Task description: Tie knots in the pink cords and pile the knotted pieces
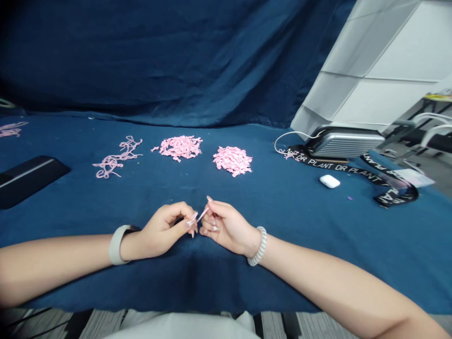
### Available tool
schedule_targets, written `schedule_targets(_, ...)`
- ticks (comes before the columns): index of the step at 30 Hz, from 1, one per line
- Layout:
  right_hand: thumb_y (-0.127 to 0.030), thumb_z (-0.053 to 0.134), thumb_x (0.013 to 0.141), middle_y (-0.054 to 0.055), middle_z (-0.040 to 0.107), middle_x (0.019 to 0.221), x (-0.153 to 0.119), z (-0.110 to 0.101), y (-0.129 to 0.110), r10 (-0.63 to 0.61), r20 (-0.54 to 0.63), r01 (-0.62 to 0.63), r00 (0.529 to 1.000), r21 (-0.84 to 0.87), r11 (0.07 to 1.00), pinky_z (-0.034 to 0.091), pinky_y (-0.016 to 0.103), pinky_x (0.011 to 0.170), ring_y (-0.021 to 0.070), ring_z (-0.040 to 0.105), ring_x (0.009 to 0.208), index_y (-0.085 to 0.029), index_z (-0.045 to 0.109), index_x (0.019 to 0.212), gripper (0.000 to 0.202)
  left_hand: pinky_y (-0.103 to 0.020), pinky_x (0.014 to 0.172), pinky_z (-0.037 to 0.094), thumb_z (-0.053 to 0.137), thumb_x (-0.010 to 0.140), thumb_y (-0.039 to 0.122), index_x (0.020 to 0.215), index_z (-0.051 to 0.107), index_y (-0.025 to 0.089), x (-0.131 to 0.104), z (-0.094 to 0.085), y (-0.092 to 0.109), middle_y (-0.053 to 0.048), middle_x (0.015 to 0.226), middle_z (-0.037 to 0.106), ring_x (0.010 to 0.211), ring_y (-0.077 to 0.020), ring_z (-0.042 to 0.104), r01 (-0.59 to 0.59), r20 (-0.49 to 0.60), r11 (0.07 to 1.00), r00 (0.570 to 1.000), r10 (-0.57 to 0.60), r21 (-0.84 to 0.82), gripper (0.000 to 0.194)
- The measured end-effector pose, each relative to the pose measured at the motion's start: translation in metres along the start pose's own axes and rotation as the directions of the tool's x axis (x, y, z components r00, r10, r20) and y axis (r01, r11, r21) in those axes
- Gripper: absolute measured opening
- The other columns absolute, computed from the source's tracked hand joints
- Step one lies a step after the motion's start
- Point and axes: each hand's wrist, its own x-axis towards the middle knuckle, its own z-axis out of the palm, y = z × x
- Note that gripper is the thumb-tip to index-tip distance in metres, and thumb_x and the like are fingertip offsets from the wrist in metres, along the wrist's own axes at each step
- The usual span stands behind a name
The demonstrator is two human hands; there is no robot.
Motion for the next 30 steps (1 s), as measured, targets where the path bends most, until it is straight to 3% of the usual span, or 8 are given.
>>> schedule_targets(3,-0.033,0.049,0.088,-0.005,0.033,0.050,0.000,-0.001,-0.001,-0.007,0.003,0.007,1.000,0.033,0.999,0.035,0.023,0.057,0.0067,0.027,0.047,-0.015,0.049,0.062,0.031,-0.021,0.074,0.042,0.049,0.083,0.018,0.074,0.056,0.015,-0.001,-0.002,0.003,-0.002,0.071,0.064,0.072,-0.0083,0.058,-0.141,0.020,0.982,0.990,0.139,0.128,0.011)
schedule_targets(6,-0.033,0.051,0.087,-0.005,0.034,0.050,0.000,0.000,-0.001,0.006,-0.023,-0.005,1.000,0.045,0.999,0.035,0.022,0.055,0.0064,0.029,0.047,-0.014,0.048,0.062,0.032,-0.025,0.083,0.040,0.052,0.078,0.012,0.074,0.059,0.017,-0.003,-0.003,0.008,-0.002,0.073,0.067,0.082,-0.0109,0.058,-0.356,0.034,0.886,0.931,0.362,0.298,0.010)
schedule_targets(11,-0.029,0.055,0.085,-0.003,0.040,0.052,-0.001,0.003,-0.001,-0.005,-0.034,0.004,0.999,-0.027,1.000,0.031,0.019,0.051,0.0058,0.034,0.047,-0.013,0.048,0.061,0.030,-0.031,0.102,0.034,0.062,0.074,0.019,0.073,0.057,0.017,-0.007,0.001,0.012,0.002,0.082,0.069,0.091,-0.0120,0.061,-0.726,0.240,0.616,0.685,0.688,0.307,0.005)
schedule_targets(13,-0.028,0.053,0.086,-0.003,0.041,0.053,-0.001,0.004,-0.001,-0.012,-0.025,0.010,1.000,-0.056,0.998,0.031,0.019,0.051,0.0058,0.036,0.048,-0.012,0.048,0.060,0.031,-0.031,0.102,0.037,0.062,0.074,0.020,0.073,0.056,0.016,-0.007,0.003,0.011,0.001,0.080,0.069,0.085,-0.0108,0.062,-0.769,0.292,0.574,0.639,0.712,0.282,0.007)
schedule_targets(17,-0.028,0.054,0.086,-0.003,0.041,0.052,-0.002,0.004,-0.001,-0.016,-0.020,0.014,1.000,-0.076,0.997,0.033,0.021,0.054,0.0058,0.035,0.047,-0.012,0.047,0.060,0.031,-0.027,0.080,0.049,0.055,0.074,0.013,0.076,0.054,0.015,-0.006,0.002,0.007,0.000,0.070,0.066,0.064,-0.0086,0.059,-0.761,0.321,0.598,0.648,0.691,0.252,0.003)
schedule_targets(21,-0.028,0.053,0.087,-0.005,0.038,0.052,-0.001,0.004,-0.002,-0.002,-0.016,0.002,1.000,-0.042,0.999,0.035,0.023,0.057,0.0055,0.031,0.046,-0.014,0.044,0.060,0.031,-0.021,0.047,0.038,0.050,0.076,0.015,0.079,0.054,0.016,-0.006,0.002,0.005,0.002,0.058,0.059,0.049,-0.0068,0.051,-0.754,0.352,0.599,0.656,0.668,0.268,0.005)
schedule_targets(26,-0.029,0.052,0.087,-0.005,0.039,0.051,-0.001,0.004,-0.002,-0.003,-0.018,0.002,1.000,-0.058,0.998,0.036,0.022,0.056,0.0052,0.033,0.046,-0.013,0.044,0.060,0.032,-0.019,0.049,0.038,0.049,0.076,0.013,0.080,0.054,0.016,-0.007,0.002,0.006,0.002,0.058,0.059,0.051,-0.0059,0.052,-0.720,0.360,0.634,0.692,0.626,0.281,0.007)
schedule_targets(30,-0.030,0.055,0.085,-0.002,0.047,0.056,-0.003,0.007,-0.001,-0.036,-0.030,0.032,0.999,-0.140,0.990,0.038,0.020,0.054,0.0059,0.042,0.051,-0.012,0.050,0.064,0.029,-0.025,0.072,0.045,0.054,0.074,0.014,0.076,0.055,0.015,-0.004,0.001,0.011,-0.001,0.076,0.066,0.074,-0.0107,0.059,-0.711,0.258,0.614,0.700,0.666,0.344,0.002)
